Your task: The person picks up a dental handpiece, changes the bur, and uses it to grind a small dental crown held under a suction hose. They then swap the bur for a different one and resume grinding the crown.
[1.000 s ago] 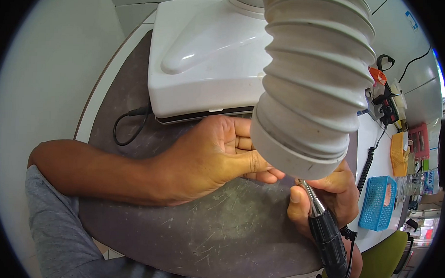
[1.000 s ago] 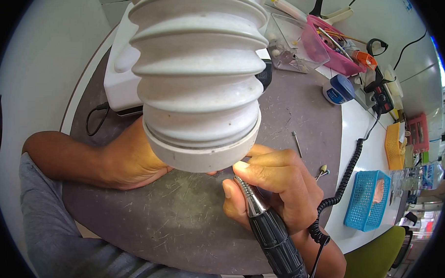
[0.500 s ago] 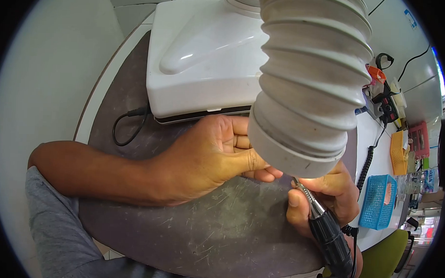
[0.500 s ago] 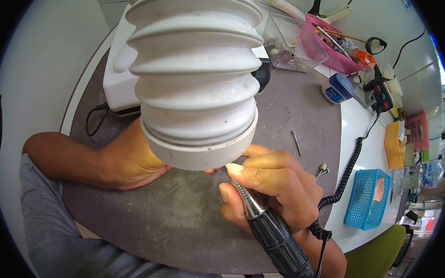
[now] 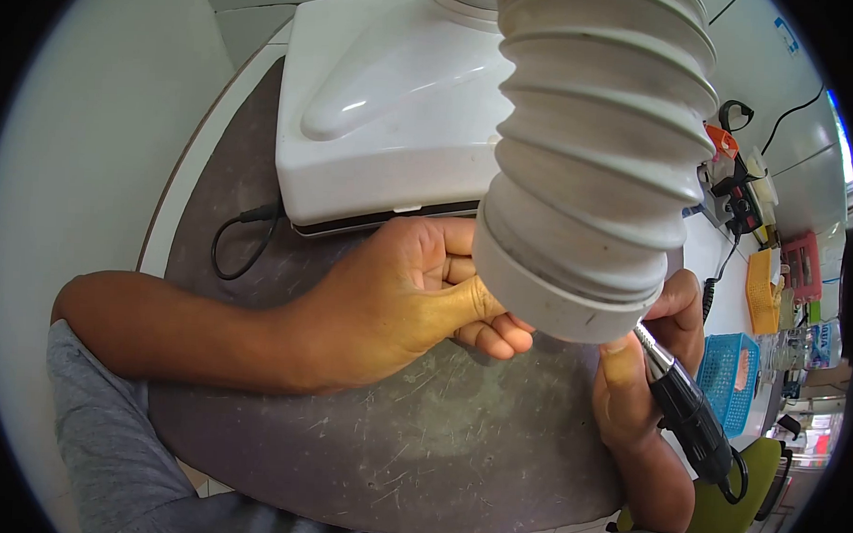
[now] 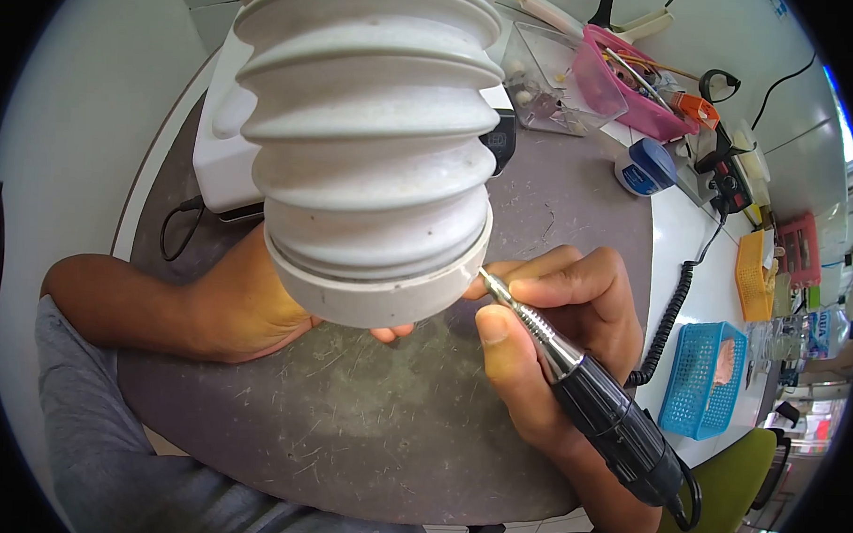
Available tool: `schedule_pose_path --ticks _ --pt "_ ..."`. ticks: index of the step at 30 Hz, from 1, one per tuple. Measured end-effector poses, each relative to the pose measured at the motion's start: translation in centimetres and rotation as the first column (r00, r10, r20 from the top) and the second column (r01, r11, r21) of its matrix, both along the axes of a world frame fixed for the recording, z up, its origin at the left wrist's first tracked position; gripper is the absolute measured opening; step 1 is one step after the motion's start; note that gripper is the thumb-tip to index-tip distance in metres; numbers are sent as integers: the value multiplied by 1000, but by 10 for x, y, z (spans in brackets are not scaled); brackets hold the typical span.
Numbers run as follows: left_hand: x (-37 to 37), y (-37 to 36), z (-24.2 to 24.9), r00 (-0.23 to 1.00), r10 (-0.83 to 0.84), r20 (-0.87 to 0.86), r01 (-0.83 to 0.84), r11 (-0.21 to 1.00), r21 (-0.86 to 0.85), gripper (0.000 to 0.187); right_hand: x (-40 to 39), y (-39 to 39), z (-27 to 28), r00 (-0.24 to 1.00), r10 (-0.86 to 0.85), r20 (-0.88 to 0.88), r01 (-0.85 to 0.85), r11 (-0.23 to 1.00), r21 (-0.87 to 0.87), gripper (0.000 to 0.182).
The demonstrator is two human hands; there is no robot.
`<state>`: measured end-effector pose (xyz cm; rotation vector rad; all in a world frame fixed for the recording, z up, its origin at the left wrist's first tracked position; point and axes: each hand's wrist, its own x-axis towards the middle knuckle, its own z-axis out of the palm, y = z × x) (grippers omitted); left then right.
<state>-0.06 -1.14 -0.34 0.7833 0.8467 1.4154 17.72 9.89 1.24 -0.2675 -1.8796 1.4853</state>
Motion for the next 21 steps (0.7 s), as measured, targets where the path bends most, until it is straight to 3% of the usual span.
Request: schedule_pose_path --ticks 3,6,10,15,19,21 --pt "1 1 4 989 15 -144 -16 1000 -6 21 9 4 -3 995 93 26 -94 995 23 25" --pt "-2 -2 10 969 13 -247 -22 999 -31 20 8 -4 1 997 48 64 -45 998 -36 25" --pt "-1 -2 10 972 14 -233 -22 999 -31 19 8 -7 4 993 69 99 -62 995 -72 25" --pt "-1 -3 7 967 26 -252 -30 999 -11 18 5 -5 2 991 96 96 -100 994 45 22" --pt "0 -2 6 949 54 -310 -46 998 33 17 3 -8 2 996 52 77 -55 998 38 21" --pt "1 -3 7 955 58 -291 -53 998 26 18 4 -7 3 990 40 136 -54 993 103 21"
